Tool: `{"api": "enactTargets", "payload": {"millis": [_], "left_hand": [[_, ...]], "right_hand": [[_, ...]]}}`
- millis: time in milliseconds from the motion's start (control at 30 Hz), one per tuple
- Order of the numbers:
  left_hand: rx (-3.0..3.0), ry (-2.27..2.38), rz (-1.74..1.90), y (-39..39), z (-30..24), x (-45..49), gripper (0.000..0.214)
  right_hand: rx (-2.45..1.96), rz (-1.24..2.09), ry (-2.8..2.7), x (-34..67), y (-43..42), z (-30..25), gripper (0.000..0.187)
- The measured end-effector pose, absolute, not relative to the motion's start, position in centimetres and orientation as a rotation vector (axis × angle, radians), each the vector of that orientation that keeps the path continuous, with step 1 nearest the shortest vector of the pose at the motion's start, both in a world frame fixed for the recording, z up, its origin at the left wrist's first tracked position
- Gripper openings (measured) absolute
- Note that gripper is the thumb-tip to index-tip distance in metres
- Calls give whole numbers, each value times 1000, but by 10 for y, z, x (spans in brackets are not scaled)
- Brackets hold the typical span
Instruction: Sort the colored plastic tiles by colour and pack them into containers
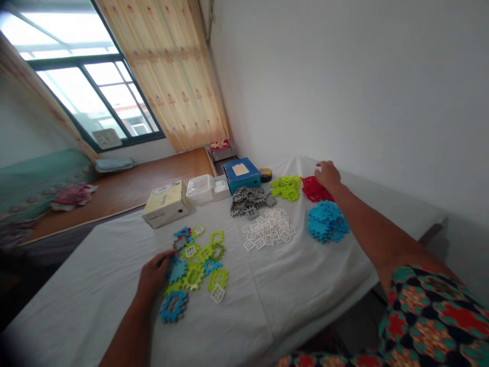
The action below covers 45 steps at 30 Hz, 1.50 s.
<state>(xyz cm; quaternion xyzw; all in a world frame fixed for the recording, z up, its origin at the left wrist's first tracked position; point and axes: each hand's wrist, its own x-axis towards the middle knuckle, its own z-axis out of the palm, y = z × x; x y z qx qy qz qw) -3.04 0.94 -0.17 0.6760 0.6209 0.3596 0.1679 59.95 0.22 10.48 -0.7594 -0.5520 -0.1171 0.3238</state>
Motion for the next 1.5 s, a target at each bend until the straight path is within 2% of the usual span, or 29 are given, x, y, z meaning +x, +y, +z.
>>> {"api": "enactTargets", "payload": {"millis": [100, 300, 467, 600, 667, 767, 833, 1000, 1100, 1333, 1500], "left_hand": [[1959, 1738, 1021, 6, -1, -27, 36], [1967, 1692, 1059, -2, -1, -21, 34], [1939, 1699, 1071, -2, -6, -22, 35], [1930, 1689, 1072, -1, -7, -22, 35], [1923, 1686, 1069, -1, -8, -22, 36], [1905, 1697, 1065, 0, -8, -21, 36], [1894, 1704, 1066, 1, -8, -19, 35], [1884, 1689, 1078, 0, -6, -18, 35], [1888, 1671, 1088, 0, -5, -18, 35], [1915, 1642, 1105, 0, -1, -21, 33], [1931, 1662, 1100, 1, 0, -28, 33]], "right_hand": [[-1870, -182, -1635, 539, 38, 99, 26], [-1227, 283, -2376, 334, 62, 58, 24], [-1156, 398, -2525, 215, 76, 38, 35], [-1169, 449, -2585, 174, 107, 38, 33], [-1180, 469, -2613, 163, 118, 37, 37], [-1198, 455, -2609, 155, 125, 36, 56], [-1200, 422, -2578, 156, 123, 37, 59], [-1188, 380, -2461, 174, 110, 50, 27], [-1158, 499, -2252, 192, 102, 55, 19], [-1105, 777, -1897, 242, 71, 52, 14], [-1114, 800, -2054, 316, 27, 49, 19]]}}
